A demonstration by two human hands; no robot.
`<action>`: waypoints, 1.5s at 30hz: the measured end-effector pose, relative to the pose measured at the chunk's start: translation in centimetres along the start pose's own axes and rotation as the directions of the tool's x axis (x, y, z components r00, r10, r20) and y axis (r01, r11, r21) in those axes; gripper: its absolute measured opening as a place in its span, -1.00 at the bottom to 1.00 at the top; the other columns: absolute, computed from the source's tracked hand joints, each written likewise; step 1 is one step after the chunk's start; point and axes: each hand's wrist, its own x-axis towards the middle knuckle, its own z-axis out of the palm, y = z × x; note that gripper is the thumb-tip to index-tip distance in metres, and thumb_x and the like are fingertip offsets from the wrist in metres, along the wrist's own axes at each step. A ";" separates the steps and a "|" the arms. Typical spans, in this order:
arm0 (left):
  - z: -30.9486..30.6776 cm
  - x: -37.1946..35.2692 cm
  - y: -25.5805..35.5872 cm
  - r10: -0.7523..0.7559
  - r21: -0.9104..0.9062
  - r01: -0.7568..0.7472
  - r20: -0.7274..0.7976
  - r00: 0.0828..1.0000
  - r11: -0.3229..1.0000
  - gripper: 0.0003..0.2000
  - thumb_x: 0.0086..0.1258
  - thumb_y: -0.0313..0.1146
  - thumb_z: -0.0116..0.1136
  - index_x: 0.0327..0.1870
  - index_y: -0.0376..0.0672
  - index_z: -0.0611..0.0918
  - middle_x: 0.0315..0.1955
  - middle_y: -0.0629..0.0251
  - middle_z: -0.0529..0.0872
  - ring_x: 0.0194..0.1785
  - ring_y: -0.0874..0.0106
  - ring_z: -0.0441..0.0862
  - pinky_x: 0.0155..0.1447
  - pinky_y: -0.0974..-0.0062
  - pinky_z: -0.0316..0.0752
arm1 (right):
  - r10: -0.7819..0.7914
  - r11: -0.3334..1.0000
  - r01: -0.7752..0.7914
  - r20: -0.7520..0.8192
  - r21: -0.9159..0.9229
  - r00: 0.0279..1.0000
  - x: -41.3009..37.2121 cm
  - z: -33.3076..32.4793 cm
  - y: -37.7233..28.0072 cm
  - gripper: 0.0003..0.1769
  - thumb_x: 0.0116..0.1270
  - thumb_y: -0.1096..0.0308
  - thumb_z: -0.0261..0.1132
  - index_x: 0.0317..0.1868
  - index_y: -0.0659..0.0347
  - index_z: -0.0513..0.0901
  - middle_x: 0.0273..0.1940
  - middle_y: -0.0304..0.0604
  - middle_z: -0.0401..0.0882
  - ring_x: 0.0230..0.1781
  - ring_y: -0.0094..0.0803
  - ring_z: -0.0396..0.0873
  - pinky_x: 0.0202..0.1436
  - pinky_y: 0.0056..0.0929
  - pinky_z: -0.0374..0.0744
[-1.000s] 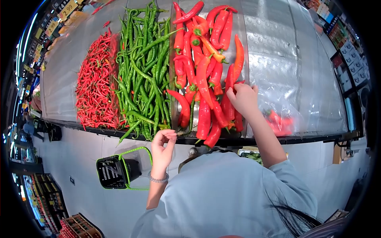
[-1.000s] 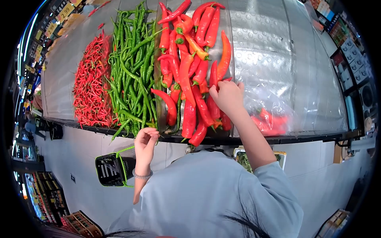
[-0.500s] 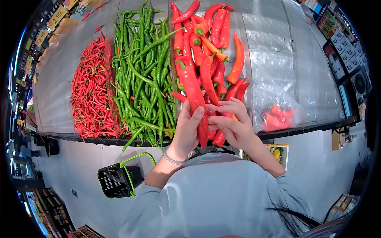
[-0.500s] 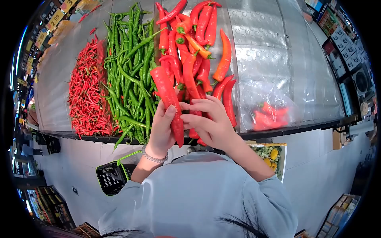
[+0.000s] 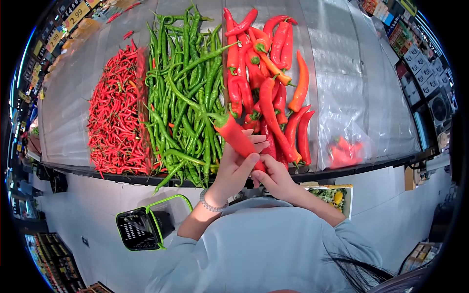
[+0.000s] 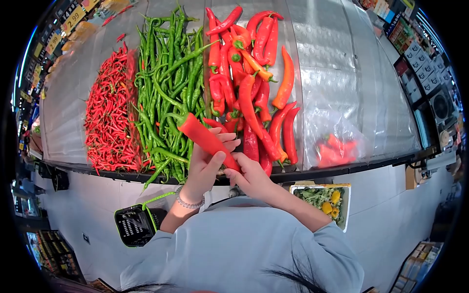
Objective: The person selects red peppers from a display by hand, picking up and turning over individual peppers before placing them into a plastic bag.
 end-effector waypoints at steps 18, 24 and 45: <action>-15.2 -16.3 1.3 -0.877 0.853 0.417 0.094 0.471 0.315 -0.76 0.22 -0.32 0.22 -0.16 -0.24 0.67 -0.30 0.18 0.74 -0.25 0.39 0.65 -0.12 0.43 0.52 | -0.096 0.993 0.015 -0.715 -0.119 0.692 24.2 -22.1 -7.3 -0.65 0.41 0.20 0.12 -0.01 0.33 0.48 -0.37 -0.16 0.56 -0.49 -0.39 0.53 -0.35 -0.43 0.52; -19.6 -21.9 -1.5 -0.715 0.595 0.397 0.584 0.383 0.699 -0.56 0.19 -0.24 0.31 0.06 -0.26 0.57 0.00 0.05 0.64 0.04 0.28 0.57 0.12 0.34 0.44 | -0.558 0.546 -0.362 -0.651 -0.755 0.516 23.6 -20.2 -5.4 -0.34 0.15 0.40 0.18 0.28 0.41 0.25 0.15 0.32 0.36 0.18 0.18 0.36 0.30 -0.09 0.33; -26.8 -25.5 -7.6 -0.819 0.560 0.603 0.314 0.480 0.568 -0.71 0.34 -0.32 0.09 0.00 -0.27 0.60 -0.13 0.17 0.71 -0.11 0.32 0.66 0.00 0.39 0.52 | 0.767 0.641 -0.749 0.113 -0.165 0.632 -19.7 -1.8 10.9 -0.70 0.39 0.25 0.12 0.02 0.22 0.57 -0.08 -0.16 0.63 -0.12 -0.36 0.59 -0.02 -0.40 0.52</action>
